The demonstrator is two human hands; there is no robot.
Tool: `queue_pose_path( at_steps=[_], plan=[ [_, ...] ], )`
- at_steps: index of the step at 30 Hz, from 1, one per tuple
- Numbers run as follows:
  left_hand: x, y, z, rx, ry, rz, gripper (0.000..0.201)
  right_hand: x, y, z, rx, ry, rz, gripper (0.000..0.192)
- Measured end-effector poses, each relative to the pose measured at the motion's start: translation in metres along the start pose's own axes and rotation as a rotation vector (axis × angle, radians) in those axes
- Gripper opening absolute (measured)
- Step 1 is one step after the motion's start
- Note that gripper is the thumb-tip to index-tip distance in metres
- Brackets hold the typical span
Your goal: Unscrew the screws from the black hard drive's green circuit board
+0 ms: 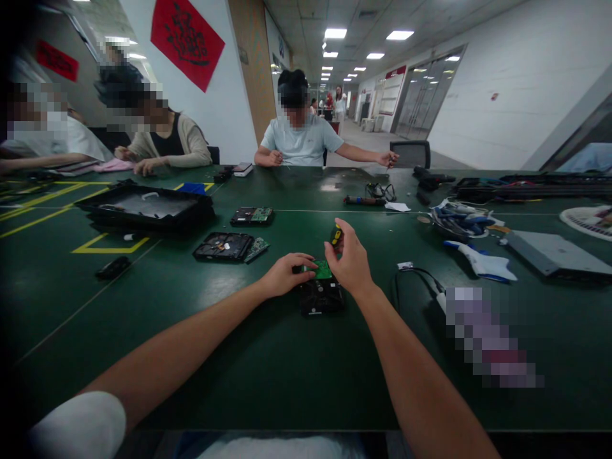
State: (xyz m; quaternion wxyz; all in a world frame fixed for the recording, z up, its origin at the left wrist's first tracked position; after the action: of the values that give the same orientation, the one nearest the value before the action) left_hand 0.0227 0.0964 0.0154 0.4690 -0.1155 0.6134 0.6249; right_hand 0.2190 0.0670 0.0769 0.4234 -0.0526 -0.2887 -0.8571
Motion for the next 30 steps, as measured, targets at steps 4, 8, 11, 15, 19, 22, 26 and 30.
queue_pose_path(
  at_steps=[4,8,11,15,19,22,26,30],
  plan=[
    [0.002,0.0,0.0,-0.011,0.005,0.007,0.025,0.001,-0.001,0.0,0.019,-0.005,0.04,0.067],
    [0.003,0.0,0.001,-0.01,-0.001,0.003,0.025,0.002,-0.002,0.0,0.035,0.008,0.087,0.068],
    [0.002,0.0,0.001,-0.005,0.0,-0.008,0.025,0.003,-0.001,0.0,0.047,0.02,0.077,0.069],
    [0.0,0.001,0.0,0.0,-0.002,-0.014,0.024,0.006,0.001,0.002,0.063,0.039,-0.015,0.069],
    [-0.001,0.002,0.0,-0.011,0.004,-0.005,0.024,0.01,0.002,0.003,0.085,0.06,-0.053,0.067],
    [0.001,0.001,0.0,-0.012,0.015,0.003,0.025,0.011,0.003,0.003,0.076,0.064,-0.056,0.065],
    [0.002,0.0,0.0,-0.018,0.017,-0.001,0.025,0.012,0.004,0.004,0.038,0.073,-0.038,0.066],
    [0.001,0.0,0.0,-0.01,0.009,-0.007,0.024,0.013,0.005,0.005,0.014,0.082,-0.088,0.06]
  ],
)
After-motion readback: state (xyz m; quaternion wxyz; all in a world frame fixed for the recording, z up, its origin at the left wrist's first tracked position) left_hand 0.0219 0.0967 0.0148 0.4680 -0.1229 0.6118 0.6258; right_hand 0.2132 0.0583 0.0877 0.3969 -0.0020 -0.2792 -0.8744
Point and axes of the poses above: each hand's wrist, its own z-axis towards the middle knuckle, its own y-axis out of the back of the hand, x = y × z, the point moved 4 cm from there along z, towards the middle knuckle, and after that the axes turned 12 degrees about y, right-handed, at the moved point
